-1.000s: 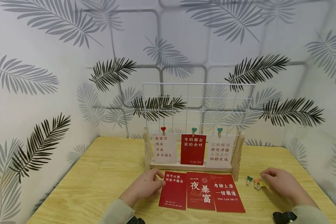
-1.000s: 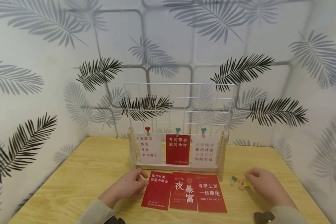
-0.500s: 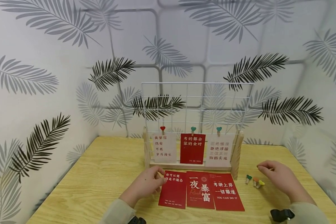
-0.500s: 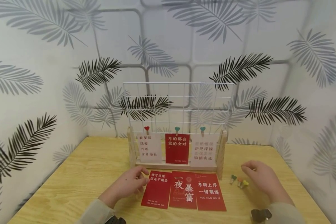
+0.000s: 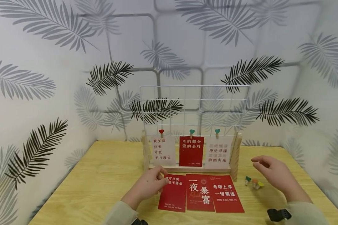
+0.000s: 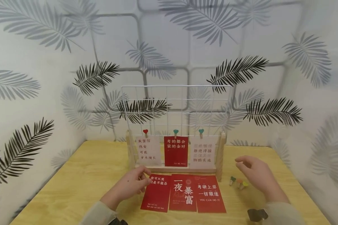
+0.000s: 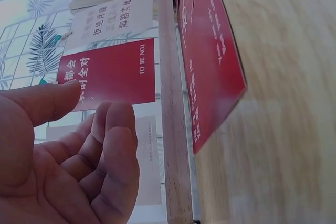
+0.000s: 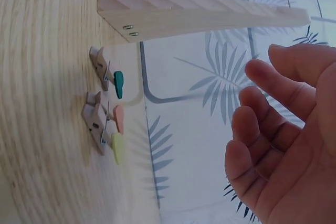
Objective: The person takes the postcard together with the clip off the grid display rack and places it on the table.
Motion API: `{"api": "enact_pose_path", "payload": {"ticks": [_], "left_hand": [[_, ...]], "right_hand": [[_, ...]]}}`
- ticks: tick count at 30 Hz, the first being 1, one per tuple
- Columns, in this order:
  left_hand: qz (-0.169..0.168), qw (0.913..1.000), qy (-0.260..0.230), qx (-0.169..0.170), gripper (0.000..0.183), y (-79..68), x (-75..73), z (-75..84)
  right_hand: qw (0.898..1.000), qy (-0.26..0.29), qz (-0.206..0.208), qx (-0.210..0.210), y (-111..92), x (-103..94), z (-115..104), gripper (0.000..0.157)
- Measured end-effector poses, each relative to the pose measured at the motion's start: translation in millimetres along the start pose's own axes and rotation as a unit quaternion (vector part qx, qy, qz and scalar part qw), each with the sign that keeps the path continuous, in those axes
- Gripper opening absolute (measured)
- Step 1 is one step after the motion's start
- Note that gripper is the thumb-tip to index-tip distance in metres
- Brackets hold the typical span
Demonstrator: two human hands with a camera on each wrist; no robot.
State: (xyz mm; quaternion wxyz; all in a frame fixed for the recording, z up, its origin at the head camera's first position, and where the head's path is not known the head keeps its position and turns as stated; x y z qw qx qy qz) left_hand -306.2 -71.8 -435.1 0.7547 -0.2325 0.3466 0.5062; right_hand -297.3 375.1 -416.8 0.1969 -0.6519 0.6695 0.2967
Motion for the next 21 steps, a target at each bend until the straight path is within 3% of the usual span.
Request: {"api": "enact_pose_path", "payload": {"ticks": [12,21], "left_hand": [[0.008,0.9995,0.031,0.000,0.021,9.8,4.4,16.6],[0.012,0.9988,0.040,0.024,0.026,26.0,7.2,35.7]], "right_hand": [[0.994,-0.038,0.041,-0.093,9.2,5.8,-44.9,0.040],[0.988,-0.055,0.038,-0.138,23.1,2.3,-94.0,0.036]]}}
Point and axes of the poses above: each hand's wrist, its own y-axis towards the middle knuckle, its own x-axis out of the palm, z = x × y, the point moved 4 cm from there along y, towards the middle knuckle, and after that the axes turned 14 degrees about y, right-handed, at the moved point
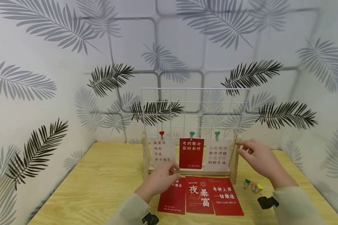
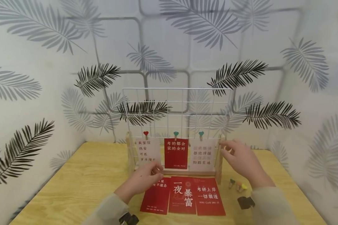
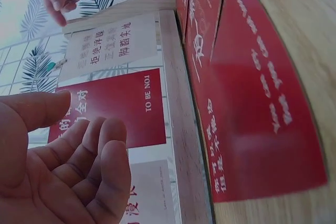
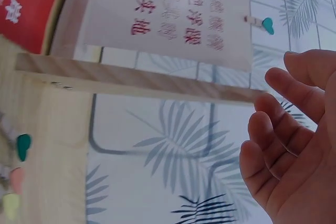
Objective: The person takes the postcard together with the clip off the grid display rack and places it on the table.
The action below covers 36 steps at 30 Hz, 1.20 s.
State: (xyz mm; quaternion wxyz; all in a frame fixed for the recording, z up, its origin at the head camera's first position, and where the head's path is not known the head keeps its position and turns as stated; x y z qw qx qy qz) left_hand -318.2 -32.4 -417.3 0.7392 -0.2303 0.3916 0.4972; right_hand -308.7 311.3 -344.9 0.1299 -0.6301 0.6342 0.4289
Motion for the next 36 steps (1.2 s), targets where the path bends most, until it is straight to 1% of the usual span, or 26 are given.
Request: {"api": "enact_pose_path", "payload": {"ticks": [2,4,9,13,18,25,28,32,36], "left_hand": [[0.000,0.9999,-0.010,-0.001,0.027,3.2,1.1,3.9],[0.006,0.9999,-0.014,0.001,0.026,5.7,1.3,8.0],[0.026,0.9996,-0.008,0.008,0.025,10.8,1.8,16.5],[0.028,0.9994,-0.017,0.004,0.026,13.9,3.2,21.1],[0.025,0.9992,-0.030,-0.008,0.030,18.5,5.7,27.9],[0.025,0.9993,-0.027,-0.001,0.036,27.7,17.0,39.1],[0.023,0.9991,-0.035,-0.001,0.039,31.9,21.3,44.2],[0.022,0.9986,-0.048,-0.002,0.042,37.5,24.2,50.8],[0.022,0.9985,-0.050,-0.006,0.042,42.7,26.0,55.0]], "right_hand": [[1.000,-0.003,0.001,-0.014,5.9,-1.3,-8.3,0.035],[1.000,-0.008,0.001,-0.026,11.5,-2.4,-15.5,0.035],[0.999,-0.028,-0.006,-0.038,22.5,-3.9,-25.6,0.033],[0.998,-0.045,-0.013,-0.051,27.4,-5.2,-32.2,0.033],[0.998,-0.045,-0.025,-0.044,30.9,-5.9,-36.6,0.035],[0.998,-0.047,-0.038,-0.029,34.1,-3.4,-36.5,0.036],[0.998,-0.051,-0.042,-0.023,36.3,-2.0,-37.1,0.037],[0.997,-0.061,-0.043,-0.021,40.1,-0.2,-39.2,0.038],[0.996,-0.067,-0.046,-0.023,43.5,3.7,-39.9,0.039]]}}
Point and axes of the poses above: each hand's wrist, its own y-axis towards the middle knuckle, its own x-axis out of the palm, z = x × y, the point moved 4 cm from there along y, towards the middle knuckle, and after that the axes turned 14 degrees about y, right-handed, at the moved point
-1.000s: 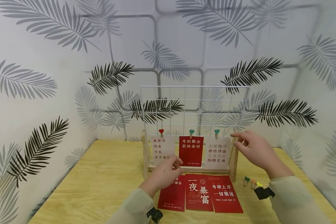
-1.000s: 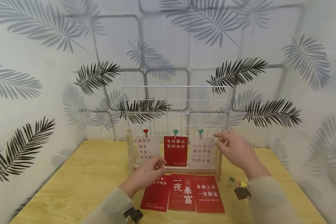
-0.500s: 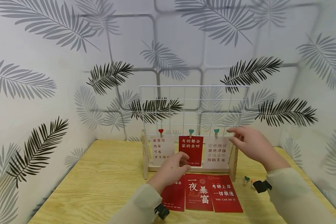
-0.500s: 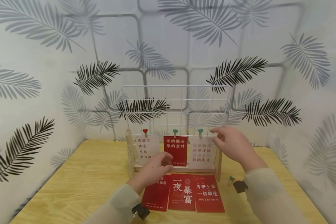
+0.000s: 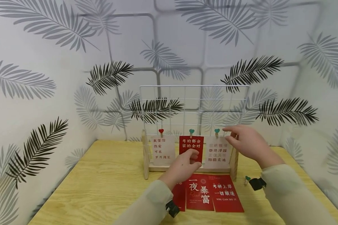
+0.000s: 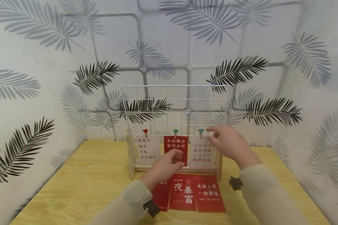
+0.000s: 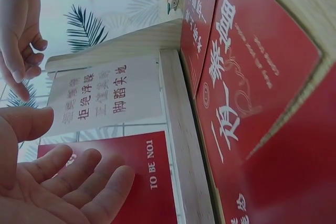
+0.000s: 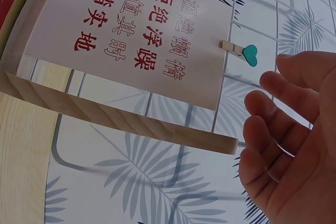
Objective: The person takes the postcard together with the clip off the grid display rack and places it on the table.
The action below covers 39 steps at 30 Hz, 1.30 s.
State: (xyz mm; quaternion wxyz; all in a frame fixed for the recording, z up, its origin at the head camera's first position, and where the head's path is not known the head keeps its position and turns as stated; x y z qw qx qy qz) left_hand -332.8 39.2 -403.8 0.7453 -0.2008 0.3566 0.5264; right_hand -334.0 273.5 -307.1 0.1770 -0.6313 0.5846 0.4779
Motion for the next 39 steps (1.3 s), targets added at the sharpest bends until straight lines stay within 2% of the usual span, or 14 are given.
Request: {"api": "enact_pose_path", "payload": {"ticks": [8,19,27,39], "left_hand": [[-0.003,1.0000,-0.008,0.004,0.044,9.3,8.1,4.5],[-0.003,0.9994,-0.034,-0.007,0.046,11.4,18.3,4.8],[-0.007,0.9988,-0.049,0.000,0.048,15.0,23.9,7.0],[-0.006,0.9974,-0.070,-0.015,0.051,19.2,33.0,13.1]], "right_hand": [[1.000,-0.001,-0.007,0.007,5.7,3.4,-2.9,0.042],[0.999,-0.031,-0.019,0.024,13.3,7.1,-12.9,0.045],[0.998,-0.067,-0.015,0.016,18.1,11.8,-15.2,0.045],[0.995,-0.096,-0.009,0.010,20.2,20.6,-13.7,0.049]]}}
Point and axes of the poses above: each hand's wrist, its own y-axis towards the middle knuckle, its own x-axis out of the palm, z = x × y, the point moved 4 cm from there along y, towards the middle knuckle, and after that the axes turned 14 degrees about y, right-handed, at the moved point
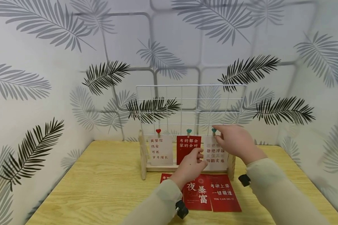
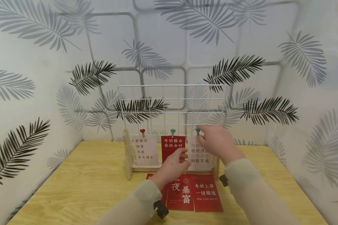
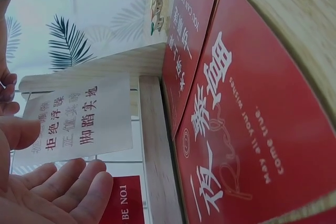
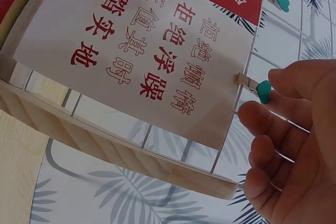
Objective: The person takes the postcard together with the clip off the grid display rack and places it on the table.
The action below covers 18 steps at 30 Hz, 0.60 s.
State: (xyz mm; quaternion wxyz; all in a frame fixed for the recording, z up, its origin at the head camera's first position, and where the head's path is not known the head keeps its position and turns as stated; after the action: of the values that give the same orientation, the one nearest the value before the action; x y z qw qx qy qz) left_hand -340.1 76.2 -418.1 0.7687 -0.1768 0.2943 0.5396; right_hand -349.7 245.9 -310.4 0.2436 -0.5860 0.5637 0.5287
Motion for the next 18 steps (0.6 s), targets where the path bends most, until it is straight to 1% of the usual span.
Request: {"api": "enact_pose_path", "payload": {"ticks": [10,18], "left_hand": [[0.019,0.9996,-0.018,0.000,0.050,4.6,6.9,0.7],[0.050,0.9982,-0.031,0.013,0.038,8.6,12.1,4.2]], "right_hand": [[1.000,0.003,0.002,0.012,2.8,4.7,2.6,0.051],[1.000,0.013,0.005,0.025,4.1,8.4,5.1,0.052]]}}
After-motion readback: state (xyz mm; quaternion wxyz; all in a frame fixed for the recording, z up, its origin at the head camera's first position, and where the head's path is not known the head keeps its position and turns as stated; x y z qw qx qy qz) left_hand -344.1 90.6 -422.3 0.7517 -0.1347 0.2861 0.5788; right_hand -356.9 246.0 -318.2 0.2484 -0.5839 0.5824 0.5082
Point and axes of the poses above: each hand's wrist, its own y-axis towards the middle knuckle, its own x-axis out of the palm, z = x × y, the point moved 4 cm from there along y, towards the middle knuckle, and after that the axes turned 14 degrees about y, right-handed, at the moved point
